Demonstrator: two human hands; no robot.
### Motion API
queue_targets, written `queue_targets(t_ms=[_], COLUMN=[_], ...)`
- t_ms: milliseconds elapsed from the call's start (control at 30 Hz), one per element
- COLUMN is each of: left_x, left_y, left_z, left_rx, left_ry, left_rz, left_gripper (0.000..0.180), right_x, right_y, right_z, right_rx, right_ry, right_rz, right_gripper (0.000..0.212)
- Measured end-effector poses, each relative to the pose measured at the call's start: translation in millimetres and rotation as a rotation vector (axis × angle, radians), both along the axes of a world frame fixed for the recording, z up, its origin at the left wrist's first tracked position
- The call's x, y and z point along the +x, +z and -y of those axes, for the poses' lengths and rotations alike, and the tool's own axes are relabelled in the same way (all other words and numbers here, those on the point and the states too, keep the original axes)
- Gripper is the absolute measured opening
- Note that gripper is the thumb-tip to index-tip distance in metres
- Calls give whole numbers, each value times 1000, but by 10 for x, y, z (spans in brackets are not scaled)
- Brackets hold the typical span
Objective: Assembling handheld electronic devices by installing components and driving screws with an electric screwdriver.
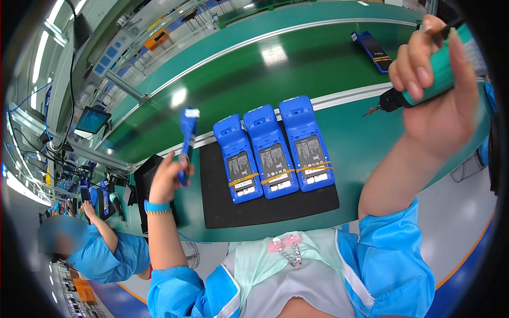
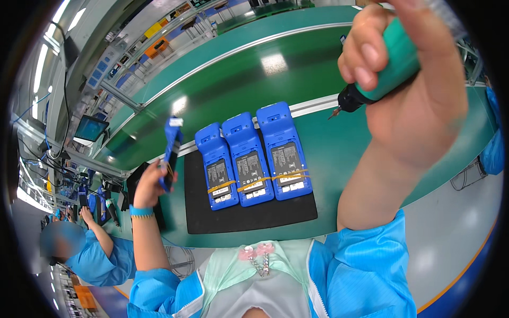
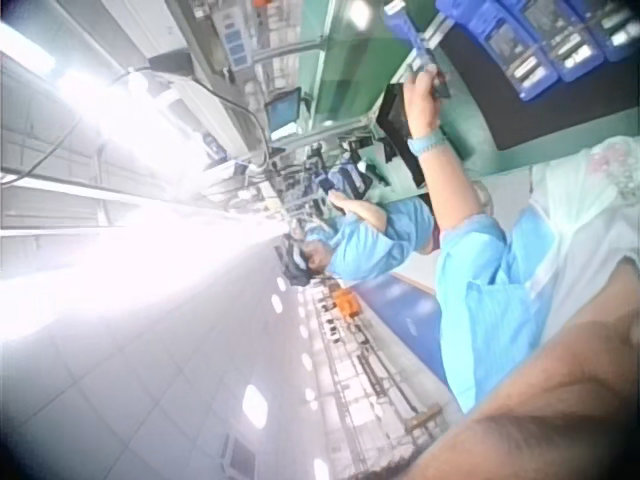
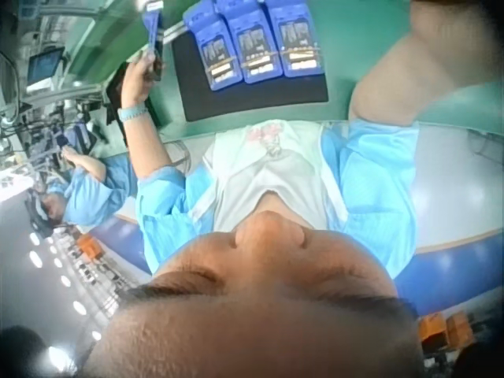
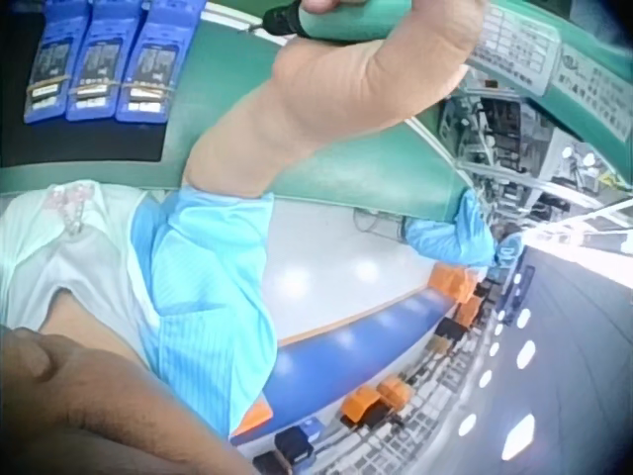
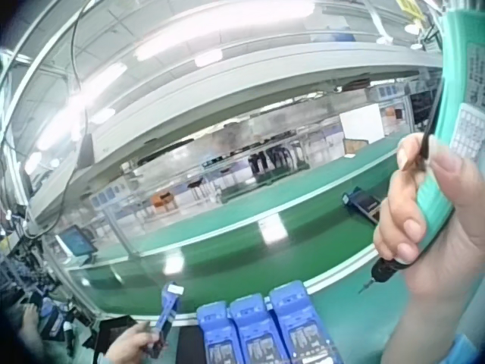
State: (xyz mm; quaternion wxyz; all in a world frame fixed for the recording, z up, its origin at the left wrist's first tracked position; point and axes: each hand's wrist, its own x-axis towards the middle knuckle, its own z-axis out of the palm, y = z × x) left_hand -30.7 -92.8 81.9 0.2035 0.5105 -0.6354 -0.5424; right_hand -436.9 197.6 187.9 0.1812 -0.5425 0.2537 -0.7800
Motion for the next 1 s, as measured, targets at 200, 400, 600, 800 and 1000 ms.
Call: queue_targets(t_ms=[200,400,600,800,1000], left_x=[-796,-1205,-874,-839,-940], left_y=[-391,-521,-792,-367,-554], left_z=[1384,1594,1278,-1026,-1362], left_rx=[-748,-675,-1220,-817,-1053], left_ry=[111,98,-2,-632,-483], left_rz=[637,822,578,238,463], left_gripper=[118,119,109,146,142], right_x=[-66,-49,65,326,516], right_y=[0,-14,30,-60,54], right_z=[-74,-37,52,293,344], right_rx=[-17,49,13,-142,-27], right_ry=[-59,-90,-125,-754,-294], right_rz=[-47,-103,-135,-213,91], right_gripper=[43,42,41,26,29])
